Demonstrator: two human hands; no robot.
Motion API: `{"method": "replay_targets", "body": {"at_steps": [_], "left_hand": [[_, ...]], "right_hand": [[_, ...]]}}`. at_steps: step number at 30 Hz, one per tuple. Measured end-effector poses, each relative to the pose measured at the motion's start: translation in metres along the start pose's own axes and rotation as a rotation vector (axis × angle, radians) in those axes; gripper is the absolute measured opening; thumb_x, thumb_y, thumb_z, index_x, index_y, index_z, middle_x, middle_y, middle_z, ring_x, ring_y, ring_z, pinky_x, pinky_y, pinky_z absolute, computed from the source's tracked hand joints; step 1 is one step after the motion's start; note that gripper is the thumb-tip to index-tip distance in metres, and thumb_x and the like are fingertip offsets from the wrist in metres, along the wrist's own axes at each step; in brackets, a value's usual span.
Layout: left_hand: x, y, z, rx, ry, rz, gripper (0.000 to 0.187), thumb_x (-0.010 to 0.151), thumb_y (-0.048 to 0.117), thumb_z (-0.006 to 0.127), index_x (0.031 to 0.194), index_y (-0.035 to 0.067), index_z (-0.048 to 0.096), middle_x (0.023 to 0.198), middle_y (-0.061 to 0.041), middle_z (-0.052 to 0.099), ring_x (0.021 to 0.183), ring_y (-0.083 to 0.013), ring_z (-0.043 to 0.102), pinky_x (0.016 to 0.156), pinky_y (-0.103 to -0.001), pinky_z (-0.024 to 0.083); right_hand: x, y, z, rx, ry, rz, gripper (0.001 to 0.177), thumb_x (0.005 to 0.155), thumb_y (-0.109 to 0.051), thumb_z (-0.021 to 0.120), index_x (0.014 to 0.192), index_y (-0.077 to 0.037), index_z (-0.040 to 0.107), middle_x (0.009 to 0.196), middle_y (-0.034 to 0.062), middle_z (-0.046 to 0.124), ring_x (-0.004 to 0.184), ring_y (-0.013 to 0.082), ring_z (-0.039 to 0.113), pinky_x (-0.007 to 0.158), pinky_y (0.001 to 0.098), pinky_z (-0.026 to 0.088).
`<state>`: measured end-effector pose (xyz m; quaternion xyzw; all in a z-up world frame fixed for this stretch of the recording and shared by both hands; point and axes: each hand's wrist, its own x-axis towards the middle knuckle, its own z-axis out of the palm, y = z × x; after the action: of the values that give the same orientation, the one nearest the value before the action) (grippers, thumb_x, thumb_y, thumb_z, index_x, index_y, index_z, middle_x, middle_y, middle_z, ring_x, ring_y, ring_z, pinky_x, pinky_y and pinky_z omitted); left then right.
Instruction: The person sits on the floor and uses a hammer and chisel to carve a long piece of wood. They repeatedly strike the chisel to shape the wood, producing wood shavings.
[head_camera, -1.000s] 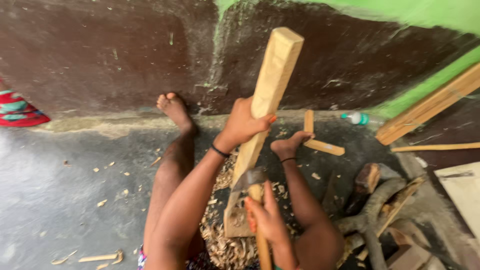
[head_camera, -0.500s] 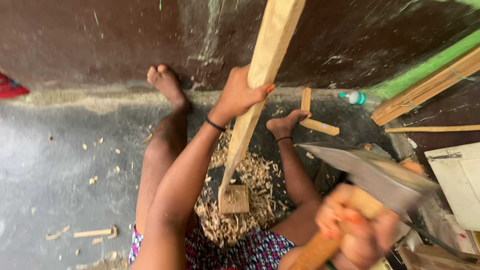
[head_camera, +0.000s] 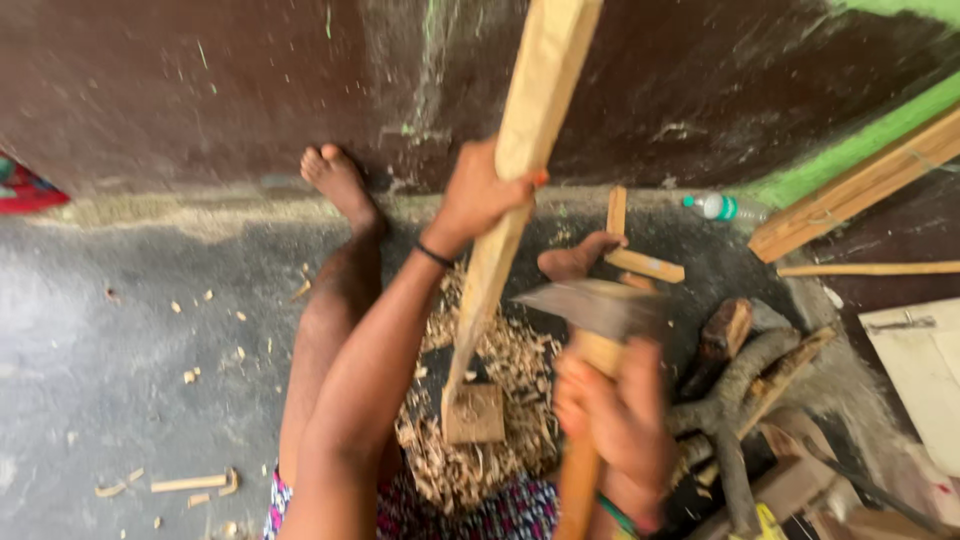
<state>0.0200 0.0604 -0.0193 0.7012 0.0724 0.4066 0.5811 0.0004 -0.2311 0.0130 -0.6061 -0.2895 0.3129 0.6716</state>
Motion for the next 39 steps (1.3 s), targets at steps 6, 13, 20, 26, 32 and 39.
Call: {"method": "replay_targets", "body": {"at_steps": [6, 13, 20, 26, 32, 39], "left_hand": [[-0.005, 0.003, 0.018, 0.039, -0.073, 0.035, 0.04, 0.078, 0.026, 0.077, 0.104, -0.003, 0.07, 0.082, -0.017, 0.076, 0.075, -0.0217, 0.079, 0.07, -0.035, 0.06], [-0.005, 0.002, 0.033, 0.032, -0.007, 0.067, 0.044, 0.072, 0.029, 0.081, 0.103, -0.001, 0.071, 0.086, -0.015, 0.078, 0.077, -0.0215, 0.078, 0.07, -0.034, 0.06], [-0.008, -0.016, 0.004, 0.076, 0.027, 0.029, 0.038, 0.075, 0.026, 0.079, 0.101, 0.0, 0.072, 0.082, -0.015, 0.077, 0.077, -0.0189, 0.077, 0.071, -0.035, 0.061], [-0.014, 0.0, 0.004, 0.049, -0.012, 0.003, 0.039, 0.078, 0.03, 0.078, 0.1, -0.001, 0.07, 0.081, -0.016, 0.076, 0.075, -0.0214, 0.08, 0.07, -0.034, 0.061], [-0.014, 0.012, 0.012, 0.053, -0.05, 0.18, 0.044, 0.078, 0.027, 0.079, 0.11, -0.003, 0.069, 0.088, -0.021, 0.074, 0.082, -0.027, 0.078, 0.072, -0.037, 0.06], [-0.012, 0.023, 0.004, 0.023, -0.018, 0.238, 0.048, 0.078, 0.026, 0.075, 0.115, -0.004, 0.066, 0.087, -0.019, 0.074, 0.086, -0.0285, 0.078, 0.075, -0.039, 0.059]], "right_hand": [[-0.042, -0.051, -0.027, 0.213, 0.05, -0.276, 0.021, 0.101, -0.009, 0.065, 0.104, 0.009, 0.055, 0.08, 0.0124, 0.054, 0.057, 0.014, 0.053, 0.053, 0.0285, 0.048], [0.012, 0.065, 0.029, 0.041, -0.009, 0.12, 0.059, 0.093, -0.004, 0.058, 0.144, -0.016, 0.03, 0.075, 0.0018, 0.055, 0.048, 0.0085, 0.048, 0.042, 0.0245, 0.044], [0.005, 0.039, 0.014, -0.045, 0.117, 0.151, 0.078, 0.09, -0.002, 0.056, 0.156, -0.025, 0.019, 0.077, 0.0041, 0.057, 0.045, 0.0092, 0.048, 0.039, 0.0262, 0.044], [-0.033, -0.044, -0.01, -0.042, 0.265, -0.284, 0.021, 0.097, -0.019, 0.061, 0.098, 0.001, 0.055, 0.072, 0.0078, 0.054, 0.052, 0.0136, 0.05, 0.047, 0.0279, 0.044], [-0.035, -0.015, -0.029, -0.082, 0.135, 0.163, 0.017, 0.087, -0.009, 0.065, 0.097, 0.004, 0.061, 0.064, 0.0085, 0.055, 0.047, 0.0152, 0.052, 0.04, 0.0291, 0.043], [0.011, 0.057, 0.02, 0.076, 0.008, 0.285, 0.082, 0.092, -0.008, 0.054, 0.16, -0.035, 0.017, 0.074, 0.0057, 0.057, 0.042, 0.0097, 0.047, 0.036, 0.0268, 0.042]]}}
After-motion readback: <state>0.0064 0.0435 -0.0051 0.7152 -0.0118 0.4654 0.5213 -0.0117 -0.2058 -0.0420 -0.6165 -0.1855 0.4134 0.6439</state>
